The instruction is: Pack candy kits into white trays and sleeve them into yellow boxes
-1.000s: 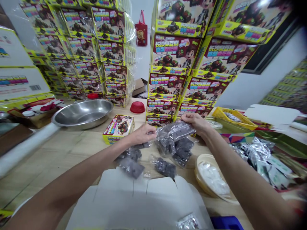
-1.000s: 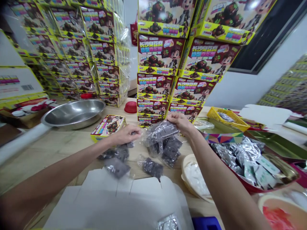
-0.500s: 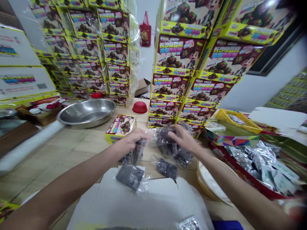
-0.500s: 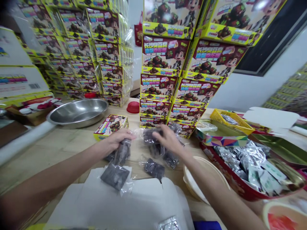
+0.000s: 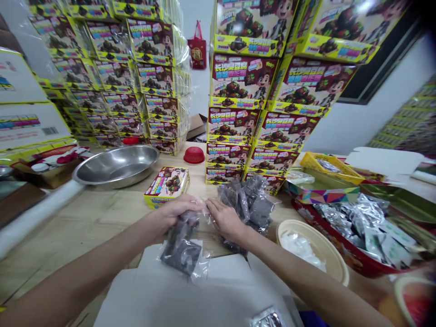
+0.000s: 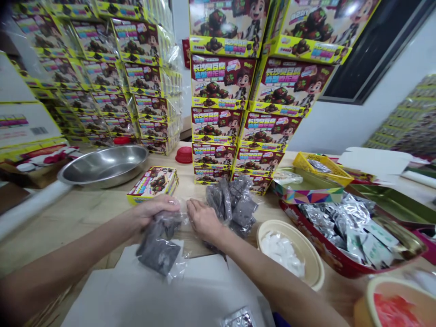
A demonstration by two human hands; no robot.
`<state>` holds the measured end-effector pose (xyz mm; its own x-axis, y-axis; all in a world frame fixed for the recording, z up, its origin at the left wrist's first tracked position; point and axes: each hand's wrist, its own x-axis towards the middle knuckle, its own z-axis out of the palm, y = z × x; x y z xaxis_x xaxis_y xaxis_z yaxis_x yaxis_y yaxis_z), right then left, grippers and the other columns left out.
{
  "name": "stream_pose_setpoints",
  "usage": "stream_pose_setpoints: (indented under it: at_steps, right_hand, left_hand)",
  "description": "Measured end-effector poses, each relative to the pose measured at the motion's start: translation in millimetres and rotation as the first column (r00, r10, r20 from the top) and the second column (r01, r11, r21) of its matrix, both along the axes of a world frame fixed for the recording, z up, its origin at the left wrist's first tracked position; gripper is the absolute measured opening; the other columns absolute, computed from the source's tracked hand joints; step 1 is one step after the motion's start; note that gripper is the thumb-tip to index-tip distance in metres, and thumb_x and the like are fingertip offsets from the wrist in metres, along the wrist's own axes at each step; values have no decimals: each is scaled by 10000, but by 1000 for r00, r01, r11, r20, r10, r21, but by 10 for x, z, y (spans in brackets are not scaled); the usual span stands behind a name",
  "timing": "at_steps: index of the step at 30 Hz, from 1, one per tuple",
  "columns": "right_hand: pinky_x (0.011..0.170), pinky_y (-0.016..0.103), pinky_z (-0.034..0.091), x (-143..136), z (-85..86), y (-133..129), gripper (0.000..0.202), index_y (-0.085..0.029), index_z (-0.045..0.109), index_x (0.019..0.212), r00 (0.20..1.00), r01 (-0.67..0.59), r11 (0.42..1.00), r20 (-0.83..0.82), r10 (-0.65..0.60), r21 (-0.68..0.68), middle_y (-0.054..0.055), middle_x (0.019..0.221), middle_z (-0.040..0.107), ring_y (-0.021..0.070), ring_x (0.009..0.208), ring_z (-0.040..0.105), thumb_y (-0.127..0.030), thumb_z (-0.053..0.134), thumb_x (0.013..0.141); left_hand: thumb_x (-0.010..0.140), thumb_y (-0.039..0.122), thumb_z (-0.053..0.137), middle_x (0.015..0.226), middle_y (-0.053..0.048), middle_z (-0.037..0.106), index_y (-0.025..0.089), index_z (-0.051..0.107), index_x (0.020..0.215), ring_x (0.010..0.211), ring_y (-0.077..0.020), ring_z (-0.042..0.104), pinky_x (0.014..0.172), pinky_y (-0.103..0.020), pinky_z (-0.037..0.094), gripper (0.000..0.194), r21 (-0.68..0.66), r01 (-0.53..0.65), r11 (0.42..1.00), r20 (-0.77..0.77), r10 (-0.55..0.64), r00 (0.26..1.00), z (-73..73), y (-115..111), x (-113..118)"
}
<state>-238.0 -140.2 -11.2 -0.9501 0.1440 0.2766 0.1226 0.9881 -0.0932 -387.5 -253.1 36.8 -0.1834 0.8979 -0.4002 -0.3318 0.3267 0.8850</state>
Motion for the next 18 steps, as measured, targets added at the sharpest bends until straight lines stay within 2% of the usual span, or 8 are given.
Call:
stream_pose_setpoints:
  at_steps: [2, 4, 6, 9, 11, 12, 15, 18]
  right_hand:
    - [926, 304, 418, 28, 44, 46, 464, -127, 410, 1310, 995, -92, 995, 22, 93, -41, 140, 1293, 523, 213, 1162, 498, -153, 392, 847]
    - [913, 315, 413, 45, 76, 109, 436, -162, 414, 1304, 989, -143, 988, 36, 144, -51, 127, 1245, 560, 216, 1126, 524, -188, 411, 869]
    - [898, 334, 406, 47, 84, 207, 353, -190, 478, 1247, 984, -150, 987, 86, 155, -60, 115, 1132, 623, 222, 1058, 564, -254, 396, 910]
    - [859, 344, 414, 48, 61, 425, 323, -196, 595, 1083, 979, -23, 995, 199, 42, -95, 106, 953, 673, 223, 957, 609, -296, 317, 953]
    - [924, 400, 386, 60, 47, 594, 374, -171, 560, 1172, 979, 45, 995, 202, -25, -91, 154, 1118, 624, 265, 1102, 545, -399, 393, 927]
    - [976, 454, 343, 67, 44, 679, 518, -153, 493, 1265, 983, 60, 995, 176, -44, -83, 186, 1253, 542, 301, 1209, 458, -492, 475, 873]
    - [1040, 575, 214, 83, 44, 932, 960, -140, 367, 1375, 989, 107, 989, 111, -96, -104, 218, 1428, 337, 368, 1330, 268, -676, 652, 631]
    - [991, 493, 334, 103, 14, 1180, 711, -153, 521, 1235, 966, 253, 925, 131, -224, -283, 179, 1256, 536, 326, 1192, 461, -630, 606, 715]
  left_hand:
    - [568, 235, 773, 448, 40, 503, 127, 525, 543, 379, -57, 404, 378, -168, 269, 271, -16, 179, 984, -198, -179, 964, 83, -93, -133]
    - [576, 295, 772, 471, 41, 507, 124, 540, 569, 399, -54, 404, 399, -169, 248, 288, -45, 260, 965, -335, -260, 906, 146, -154, -227]
    - [574, 339, 767, 492, 40, 518, 128, 564, 609, 411, -62, 410, 412, -176, 247, 295, -68, 262, 963, -416, -266, 870, 192, -170, -263]
    - [580, 388, 749, 489, 35, 510, 132, 560, 613, 414, -70, 404, 418, -188, 243, 321, -52, 249, 967, -467, -244, 850, 246, -108, -251]
    - [608, 423, 723, 479, 42, 484, 141, 537, 608, 411, -73, 389, 419, -194, 239, 338, 1, 205, 979, -505, -176, 845, 258, -23, -231]
    - [631, 438, 703, 482, 45, 473, 144, 534, 612, 417, -75, 386, 423, -197, 242, 339, 39, 173, 984, -549, -123, 826, 248, 27, -220]
    - [681, 454, 662, 585, 19, 543, 139, 613, 745, 528, -111, 480, 492, -208, 329, 325, 127, 205, 970, -751, -41, 660, 138, 171, -162]
    - [649, 442, 704, 1024, -82, 646, 150, 619, 1081, 934, -211, 580, 772, -261, 429, 528, 140, 342, 929, -882, -41, 470, -43, 252, -71]
